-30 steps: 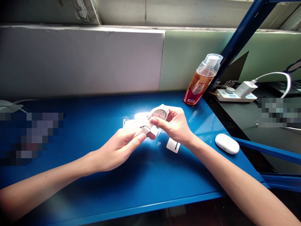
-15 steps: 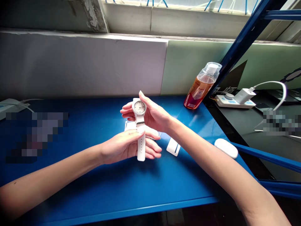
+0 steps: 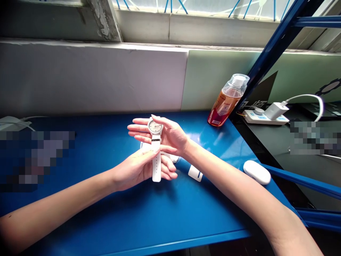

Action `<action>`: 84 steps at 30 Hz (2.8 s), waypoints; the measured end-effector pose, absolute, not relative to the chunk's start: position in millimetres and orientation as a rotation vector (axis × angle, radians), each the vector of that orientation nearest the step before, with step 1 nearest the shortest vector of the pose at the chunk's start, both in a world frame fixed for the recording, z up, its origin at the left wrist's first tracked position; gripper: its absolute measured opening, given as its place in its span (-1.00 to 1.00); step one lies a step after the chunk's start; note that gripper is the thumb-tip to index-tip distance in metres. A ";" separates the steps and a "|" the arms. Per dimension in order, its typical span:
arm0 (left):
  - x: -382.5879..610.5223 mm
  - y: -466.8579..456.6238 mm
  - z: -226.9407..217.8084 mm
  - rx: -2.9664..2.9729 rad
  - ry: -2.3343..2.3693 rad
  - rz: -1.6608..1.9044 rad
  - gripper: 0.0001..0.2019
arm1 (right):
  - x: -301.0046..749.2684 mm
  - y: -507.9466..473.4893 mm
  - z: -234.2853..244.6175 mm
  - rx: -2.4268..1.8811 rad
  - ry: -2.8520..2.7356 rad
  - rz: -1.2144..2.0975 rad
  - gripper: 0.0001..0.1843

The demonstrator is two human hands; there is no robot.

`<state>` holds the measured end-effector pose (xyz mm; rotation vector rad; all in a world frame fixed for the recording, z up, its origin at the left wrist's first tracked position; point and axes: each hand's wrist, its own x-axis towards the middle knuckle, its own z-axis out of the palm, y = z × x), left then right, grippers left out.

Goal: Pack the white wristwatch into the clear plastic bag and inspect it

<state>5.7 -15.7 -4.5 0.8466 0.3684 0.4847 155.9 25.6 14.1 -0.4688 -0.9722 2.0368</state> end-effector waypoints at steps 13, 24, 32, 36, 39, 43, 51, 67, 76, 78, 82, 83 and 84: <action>4.9 -14.7 -2.8 0.733 0.400 0.385 -0.62 | 162.9 29.0 7.9 -0.429 -1.024 2.162 -0.52; 5.8 -16.5 -5.3 0.696 0.423 0.397 -0.61 | 161.2 28.6 2.9 -0.425 -0.983 2.198 -0.59; 6.6 -16.5 -2.6 0.696 0.453 0.398 -0.59 | 164.5 29.8 12.5 -0.434 -0.933 2.218 -0.42; 7.5 -15.5 0.3 0.736 0.535 0.421 -0.58 | 164.2 29.2 18.6 -0.470 -0.918 2.220 -0.33; 7.5 -14.1 1.7 0.748 0.555 0.430 -0.58 | 164.1 29.0 20.7 -0.473 -0.916 2.217 -0.32; 6.2 -11.3 5.2 0.788 0.562 0.424 -0.55 | 166.5 30.1 21.0 -0.431 -0.929 2.197 -0.37; 6.5 -10.2 9.6 0.805 0.530 0.408 -0.57 | 169.6 32.1 21.7 -0.475 -0.953 2.136 -0.40; 4.5 -9.2 3.6 0.856 0.571 0.434 -0.61 | 169.7 28.3 31.3 -0.535 -0.982 2.116 -0.35; 1.1 -7.8 2.5 0.857 0.530 0.414 -0.60 | 169.5 26.1 33.0 -0.549 -0.985 2.117 -0.32; 1.2 -7.9 2.5 0.843 0.524 0.413 -0.60 | 169.1 25.9 33.4 -0.573 -0.972 2.111 -0.32; 1.7 -7.4 1.9 0.829 0.501 0.409 -0.60 | 168.4 26.2 32.5 -0.588 -0.966 2.088 -0.34; 1.8 -7.1 1.5 0.825 0.496 0.407 -0.60 | 168.3 26.2 32.1 -0.583 -0.967 2.087 -0.34; 1.9 -6.9 1.1 0.821 0.493 0.405 -0.60 | 168.0 26.2 31.7 -0.576 -0.967 2.090 -0.34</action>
